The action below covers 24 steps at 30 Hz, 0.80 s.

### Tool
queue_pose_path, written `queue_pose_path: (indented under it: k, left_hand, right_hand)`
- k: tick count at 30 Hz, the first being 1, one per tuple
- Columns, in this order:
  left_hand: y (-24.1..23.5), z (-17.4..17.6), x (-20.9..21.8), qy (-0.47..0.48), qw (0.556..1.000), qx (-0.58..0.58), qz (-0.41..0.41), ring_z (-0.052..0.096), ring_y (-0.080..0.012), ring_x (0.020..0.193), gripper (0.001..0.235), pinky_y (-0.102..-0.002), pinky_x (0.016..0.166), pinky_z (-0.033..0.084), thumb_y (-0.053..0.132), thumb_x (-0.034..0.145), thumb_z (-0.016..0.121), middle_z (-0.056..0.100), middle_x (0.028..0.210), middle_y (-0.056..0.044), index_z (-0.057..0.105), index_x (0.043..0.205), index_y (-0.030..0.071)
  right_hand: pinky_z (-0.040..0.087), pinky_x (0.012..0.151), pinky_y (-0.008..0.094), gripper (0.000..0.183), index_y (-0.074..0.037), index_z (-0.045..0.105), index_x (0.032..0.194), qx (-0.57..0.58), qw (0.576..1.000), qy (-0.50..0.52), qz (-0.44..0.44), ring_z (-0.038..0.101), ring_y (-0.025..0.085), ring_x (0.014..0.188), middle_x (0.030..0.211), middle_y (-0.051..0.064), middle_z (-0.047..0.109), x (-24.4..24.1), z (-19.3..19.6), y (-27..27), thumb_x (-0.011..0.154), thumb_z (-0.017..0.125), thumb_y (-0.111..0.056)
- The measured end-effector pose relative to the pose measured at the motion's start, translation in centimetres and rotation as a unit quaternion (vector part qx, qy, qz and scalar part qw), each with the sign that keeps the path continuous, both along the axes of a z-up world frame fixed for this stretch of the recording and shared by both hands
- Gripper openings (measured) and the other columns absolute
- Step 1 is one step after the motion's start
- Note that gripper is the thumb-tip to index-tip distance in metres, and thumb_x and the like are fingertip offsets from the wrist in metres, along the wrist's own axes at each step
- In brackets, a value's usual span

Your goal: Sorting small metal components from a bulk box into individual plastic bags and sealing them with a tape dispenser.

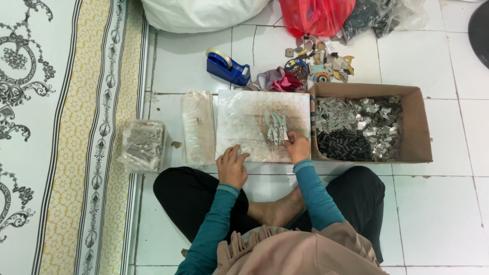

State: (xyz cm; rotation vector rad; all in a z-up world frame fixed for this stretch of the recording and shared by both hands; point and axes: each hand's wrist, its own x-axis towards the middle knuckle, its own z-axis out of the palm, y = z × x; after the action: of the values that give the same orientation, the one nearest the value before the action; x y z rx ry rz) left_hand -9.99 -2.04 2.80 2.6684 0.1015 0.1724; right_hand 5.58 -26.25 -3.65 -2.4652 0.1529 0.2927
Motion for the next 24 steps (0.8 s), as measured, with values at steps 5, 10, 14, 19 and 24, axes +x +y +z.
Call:
queue_pose_path:
  k: [5,10,14,19,24]
  left_hand:
    - [-1.8,-0.9,-0.2,-0.018,0.998,0.02,-0.048,0.054,-0.0264,0.127,0.034,-0.047,0.1,0.042,0.031,0.092,0.068,0.06,0.134,-0.004,0.067,0.125,0.025]
    - [-2.0,-5.0,0.5,-0.042,0.993,0.086,-0.066,0.061,-0.0258,0.117,0.025,-0.042,0.091,0.047,0.032,0.092,0.075,0.062,0.123,-0.003,0.069,0.114,0.022]
    - [-1.8,-5.1,0.8,-0.093,0.989,0.097,-0.056,0.066,-0.021,0.103,0.01,-0.039,0.085,0.048,0.029,0.089,0.078,0.066,0.109,0.002,0.074,0.094,0.022]
    - [-1.7,-1.4,1.1,-0.076,0.993,0.077,-0.036,0.07,-0.022,0.097,0.009,-0.039,0.084,0.049,0.028,0.091,0.076,0.071,0.103,-0.001,0.074,0.092,0.019]
    - [-1.2,2.8,2.4,-0.069,0.996,0.048,-0.011,0.07,-0.0191,0.085,0.008,-0.036,0.079,0.047,0.029,0.093,0.071,0.068,0.091,0.001,0.071,0.092,0.021]
  right_hand:
    - [0.058,0.093,0.044,0.03,-0.018,0.076,0.107,-0.042,0.999,0.017,0.027,0.07,0.032,0.109,0.107,0.007,0.072,1.4,-1.5,-0.5,0.079,0.084,-0.027]
    - [0.058,0.086,0.043,0.027,-0.017,0.077,0.107,0.037,0.999,0.0,-0.02,0.072,0.031,0.101,0.097,0.008,0.074,-0.3,0.4,-0.5,0.081,0.084,-0.019]
    - [0.058,0.082,0.038,0.039,-0.016,0.078,0.114,0.201,0.977,0.007,-0.073,0.068,0.023,0.095,0.094,0.009,0.073,-2.6,3.1,-0.5,0.076,0.089,-0.019]
    - [0.058,0.082,0.035,0.048,0.0,0.077,0.115,0.389,0.905,0.022,-0.173,0.065,0.019,0.092,0.097,0.019,0.071,-6.3,5.6,0.1,0.074,0.095,-0.018]
    - [0.056,0.093,0.036,0.009,-0.002,0.077,0.099,0.489,0.866,-0.05,-0.097,0.068,0.021,0.106,0.108,0.016,0.076,-9.7,10.4,2.3,0.091,0.076,-0.005]
